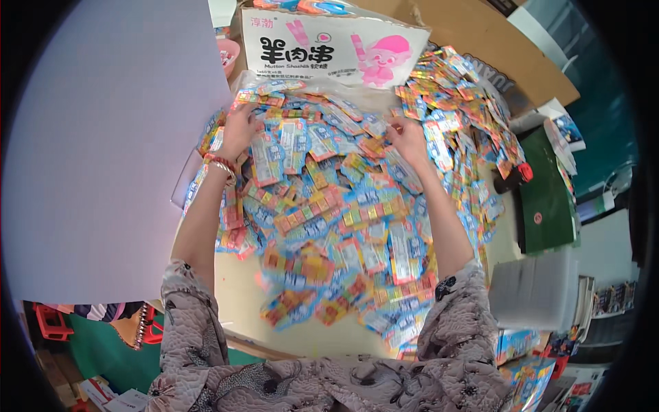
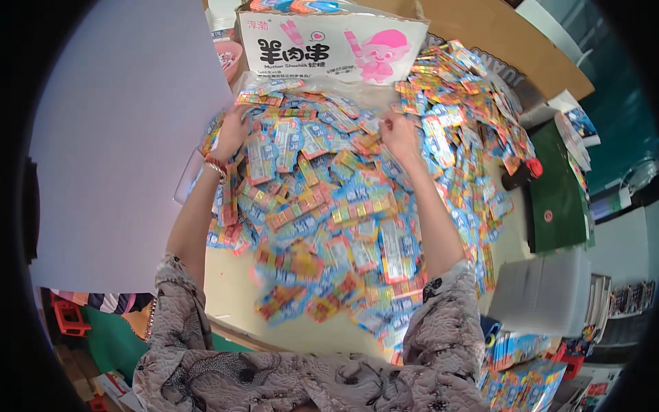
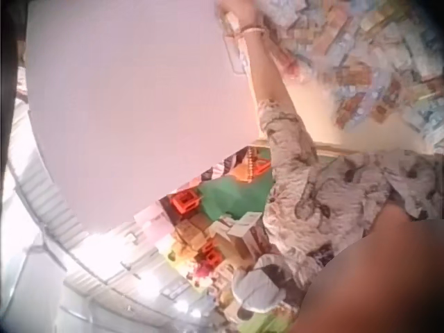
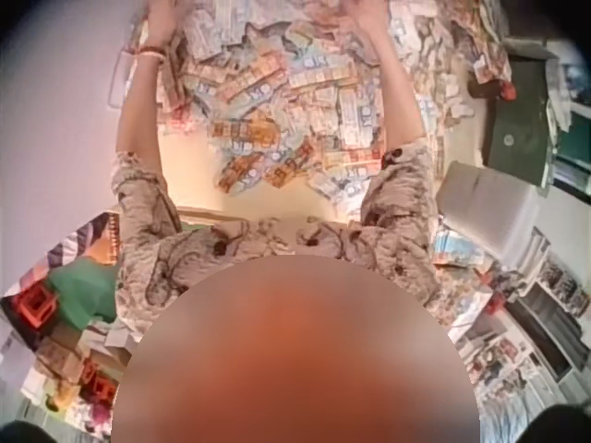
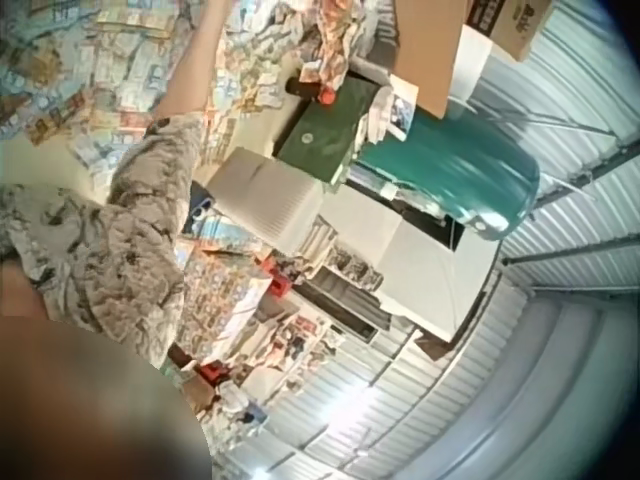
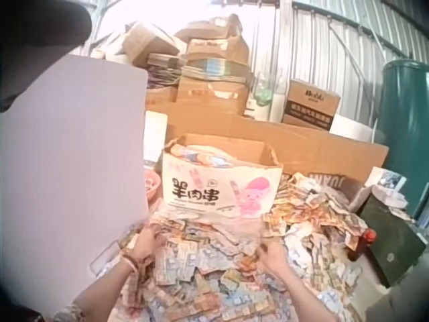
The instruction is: Organizing and packaging small colorful sachets into cardboard boxes.
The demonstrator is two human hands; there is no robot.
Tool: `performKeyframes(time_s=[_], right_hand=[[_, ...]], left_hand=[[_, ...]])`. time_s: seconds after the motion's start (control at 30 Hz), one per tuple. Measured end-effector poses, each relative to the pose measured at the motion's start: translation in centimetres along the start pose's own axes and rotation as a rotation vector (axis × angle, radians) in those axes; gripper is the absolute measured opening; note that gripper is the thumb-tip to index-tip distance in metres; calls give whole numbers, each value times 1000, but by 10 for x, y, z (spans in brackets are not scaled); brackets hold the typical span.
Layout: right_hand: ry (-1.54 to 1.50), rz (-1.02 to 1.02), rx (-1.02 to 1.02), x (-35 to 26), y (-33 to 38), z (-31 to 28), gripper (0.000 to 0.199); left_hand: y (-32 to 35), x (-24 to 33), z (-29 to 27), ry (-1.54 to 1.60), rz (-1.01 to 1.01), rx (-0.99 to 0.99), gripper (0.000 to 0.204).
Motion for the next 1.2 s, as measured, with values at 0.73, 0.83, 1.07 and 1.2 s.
performKeyframes(time_s=[0.73,0.83,1.07,1.2], right_hand=[[479,-237,-114,22,-182,158,19],[372,-141,172,14,-199,109,20],[317,-366,413,-33,-210,54,22],[37,-401,310,-25,-200,78,32]], left_hand=[[-161,-115,41,-592,-77,-460,25],[-169,-79,21,-654,-105,-10,21],[-179,-96,-9,154,-428,364,22],[-177,-116,8,-317,-24,504,32]])
Point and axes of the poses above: each hand's wrist, its own y-axis away from the middle knuckle, its own z-axis out of the palm, x = y × z, the point moved 2 cm from there along -y, towards the middle knuckle, and after that the axes turned 4 degrees about -x, right-handed, at the moved point
